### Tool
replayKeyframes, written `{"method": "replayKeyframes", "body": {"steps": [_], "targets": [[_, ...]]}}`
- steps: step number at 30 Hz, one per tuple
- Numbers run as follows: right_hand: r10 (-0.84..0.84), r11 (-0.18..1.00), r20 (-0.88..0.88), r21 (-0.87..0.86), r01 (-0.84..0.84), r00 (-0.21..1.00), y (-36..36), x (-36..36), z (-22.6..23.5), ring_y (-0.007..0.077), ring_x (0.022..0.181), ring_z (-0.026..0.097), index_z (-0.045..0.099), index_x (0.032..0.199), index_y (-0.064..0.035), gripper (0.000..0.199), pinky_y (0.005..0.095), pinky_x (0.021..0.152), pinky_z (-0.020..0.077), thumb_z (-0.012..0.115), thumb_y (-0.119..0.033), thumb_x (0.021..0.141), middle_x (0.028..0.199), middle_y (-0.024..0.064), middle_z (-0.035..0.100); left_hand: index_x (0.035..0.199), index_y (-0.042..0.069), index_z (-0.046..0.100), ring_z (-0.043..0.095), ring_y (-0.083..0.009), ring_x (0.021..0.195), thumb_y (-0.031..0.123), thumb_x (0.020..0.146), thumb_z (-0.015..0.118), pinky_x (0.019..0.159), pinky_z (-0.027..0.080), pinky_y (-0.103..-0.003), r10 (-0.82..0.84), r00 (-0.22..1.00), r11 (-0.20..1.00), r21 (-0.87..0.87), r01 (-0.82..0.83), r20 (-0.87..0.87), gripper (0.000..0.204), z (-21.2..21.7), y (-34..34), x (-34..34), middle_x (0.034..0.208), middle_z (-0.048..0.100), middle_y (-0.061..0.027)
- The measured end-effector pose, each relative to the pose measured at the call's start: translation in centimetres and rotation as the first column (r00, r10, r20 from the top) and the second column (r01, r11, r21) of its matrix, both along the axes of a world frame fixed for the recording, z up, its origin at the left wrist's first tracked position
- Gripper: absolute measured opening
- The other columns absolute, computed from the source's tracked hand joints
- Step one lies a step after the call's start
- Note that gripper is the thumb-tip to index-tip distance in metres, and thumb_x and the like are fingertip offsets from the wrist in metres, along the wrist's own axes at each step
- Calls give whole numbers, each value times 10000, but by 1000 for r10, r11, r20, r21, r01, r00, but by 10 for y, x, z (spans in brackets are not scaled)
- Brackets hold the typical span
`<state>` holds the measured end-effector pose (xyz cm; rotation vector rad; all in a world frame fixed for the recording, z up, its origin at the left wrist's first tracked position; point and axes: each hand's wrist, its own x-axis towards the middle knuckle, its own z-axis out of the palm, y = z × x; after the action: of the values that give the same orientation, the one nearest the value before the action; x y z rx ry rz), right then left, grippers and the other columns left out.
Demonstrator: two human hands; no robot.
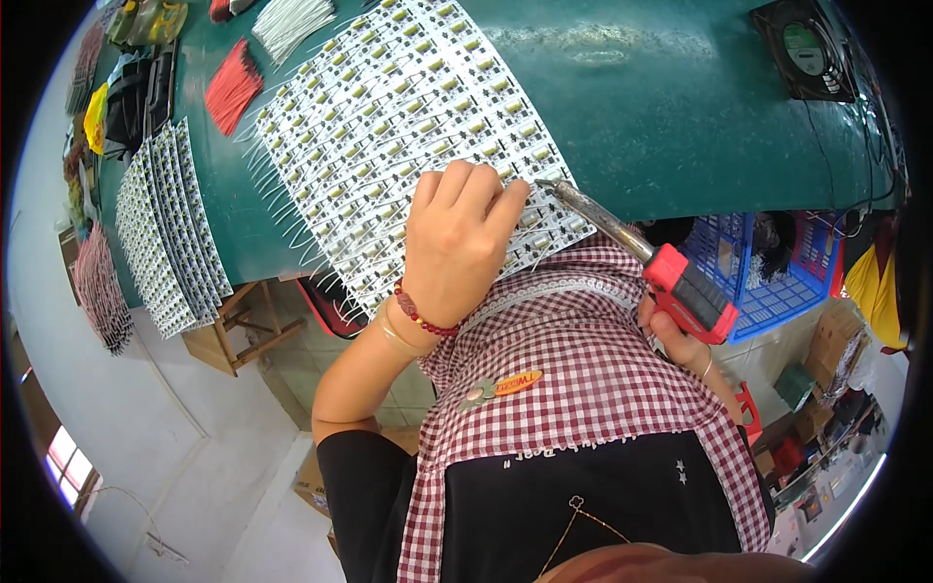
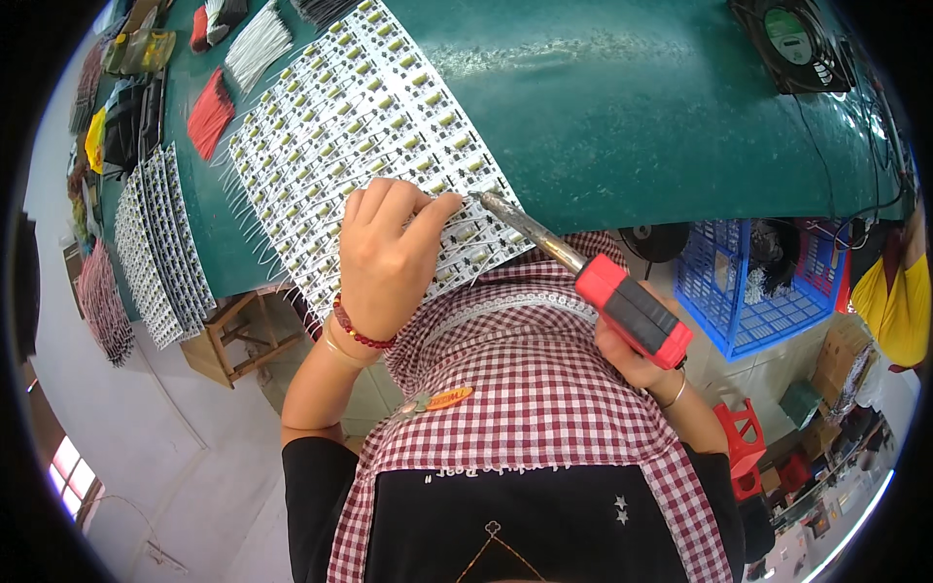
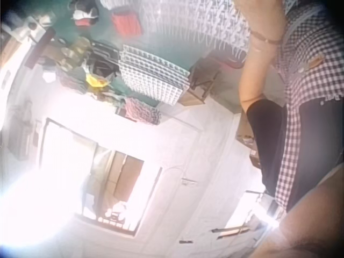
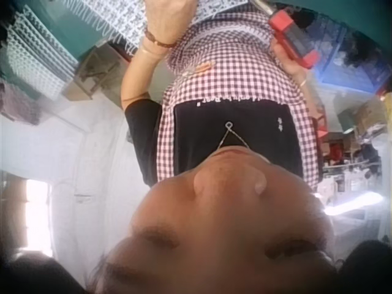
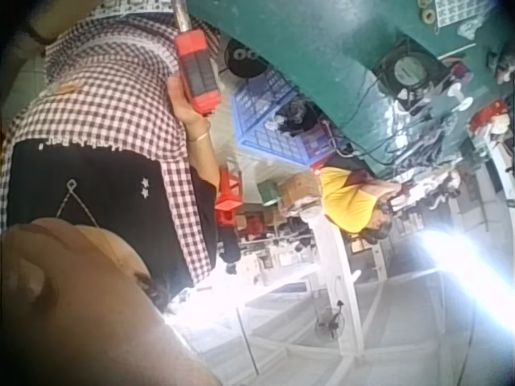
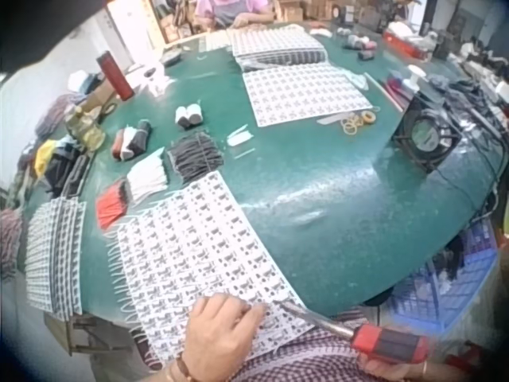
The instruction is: The person uses a red hot air gun to apply heat to a white LED panel on a green workbench. They repeatedly move the tool across the surface of the panel, then set it down and handle a small roll of white tape or wire.
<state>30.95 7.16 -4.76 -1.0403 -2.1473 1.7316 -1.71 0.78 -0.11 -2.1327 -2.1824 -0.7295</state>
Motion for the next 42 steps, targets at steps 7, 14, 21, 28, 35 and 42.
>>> {"method": "replayKeyframes", "body": {"steps": [7,14,21,28,35,42], "targets": [[0,987,-23,162,4,1000,3,-16,15,272,645,575,646,822,-23,157,349,532,420,668,-100,688,757,100,608,898,55,638,490,-196,752,65,706,589,656,373,-328,-10,1000,1000,7,10,-12,198,1,2,1,779,478,-38],[-4,1000,11,-18,4,1000,5,-1,13,282,670,592,647,829,-12,174,354,571,441,666,-111,687,762,99,619,895,77,659,506,-184,737,24,695,610,632,366,-326,14,999,1000,8,-13,-37,212,2,2,2,741,502,-18],[-6,999,-20,34,6,1000,6,-10,17,286,644,589,642,829,-15,175,353,552,441,669,-122,693,767,105,613,899,67,656,516,-182,740,23,688,608,635,366,-325,9,996,1000,16,-7,-93,221,4,3,5,751,511,-19],[-9,992,-21,122,12,1000,2,-8,11,285,631,595,643,829,-19,172,345,545,452,676,-104,683,784,114,617,897,61,649,512,-183,733,15,679,599,637,365,-324,-1,997,1000,8,1,-73,228,5,4,5,747,502,-26],[17,994,-56,108,-11,998,8,-14,18,281,630,598,643,810,-13,153,347,549,458,674,-96,685,749,112,613,904,63,651,512,-181,731,17,690,600,639,366,-323,-1,997,1000,2,1,-71,225,5,4,4,751,512,-22],[-229,943,11,-247,224,973,0,13,-1,230,634,596,628,841,10,177,328,552,455,659,-141,756,737,105,607,868,40,624,500,-179,749,56,697,585,650,371,-320,-6,996,1000,-1,6,-93,175,5,2,4,770,502,-33]]}}
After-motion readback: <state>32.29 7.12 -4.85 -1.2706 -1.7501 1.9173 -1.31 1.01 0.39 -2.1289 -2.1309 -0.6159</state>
